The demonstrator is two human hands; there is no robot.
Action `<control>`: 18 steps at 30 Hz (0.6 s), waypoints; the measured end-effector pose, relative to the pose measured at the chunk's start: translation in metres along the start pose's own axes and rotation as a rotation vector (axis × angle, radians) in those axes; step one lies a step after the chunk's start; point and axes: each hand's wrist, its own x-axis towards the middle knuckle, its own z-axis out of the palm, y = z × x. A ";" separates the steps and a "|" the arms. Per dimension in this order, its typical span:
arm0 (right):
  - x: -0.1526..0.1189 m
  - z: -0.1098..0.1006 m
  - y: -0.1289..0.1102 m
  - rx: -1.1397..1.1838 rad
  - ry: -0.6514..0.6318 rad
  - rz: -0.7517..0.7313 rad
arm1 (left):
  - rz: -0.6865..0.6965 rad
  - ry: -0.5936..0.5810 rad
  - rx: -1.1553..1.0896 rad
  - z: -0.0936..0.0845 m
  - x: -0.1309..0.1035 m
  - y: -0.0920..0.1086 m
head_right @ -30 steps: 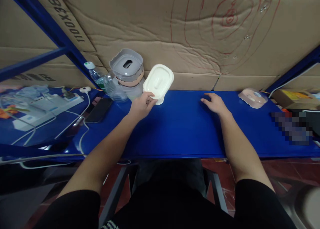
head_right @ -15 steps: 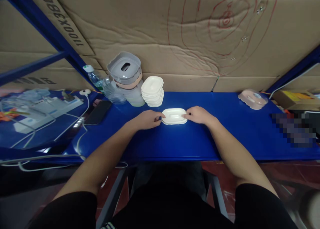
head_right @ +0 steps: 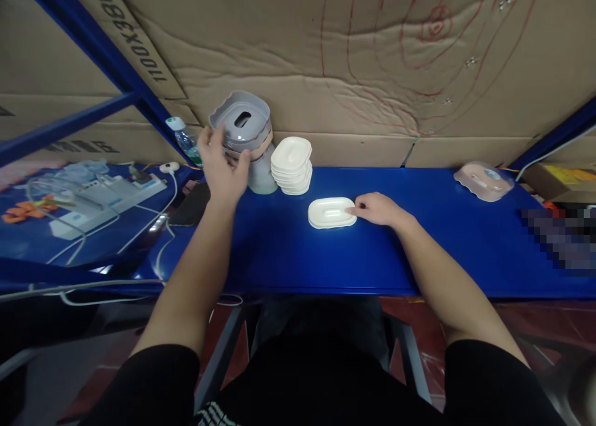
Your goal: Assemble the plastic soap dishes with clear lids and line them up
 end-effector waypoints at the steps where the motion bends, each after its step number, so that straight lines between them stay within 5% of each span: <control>1: 0.000 0.000 0.000 0.008 0.003 0.008 | -0.020 0.024 -0.001 0.002 0.001 -0.001; 11: 0.000 0.001 0.002 0.021 0.025 0.046 | -0.030 0.242 0.063 0.007 0.003 -0.018; 18: -0.001 0.000 0.001 0.067 0.097 0.002 | -0.004 0.244 0.012 0.004 -0.012 0.003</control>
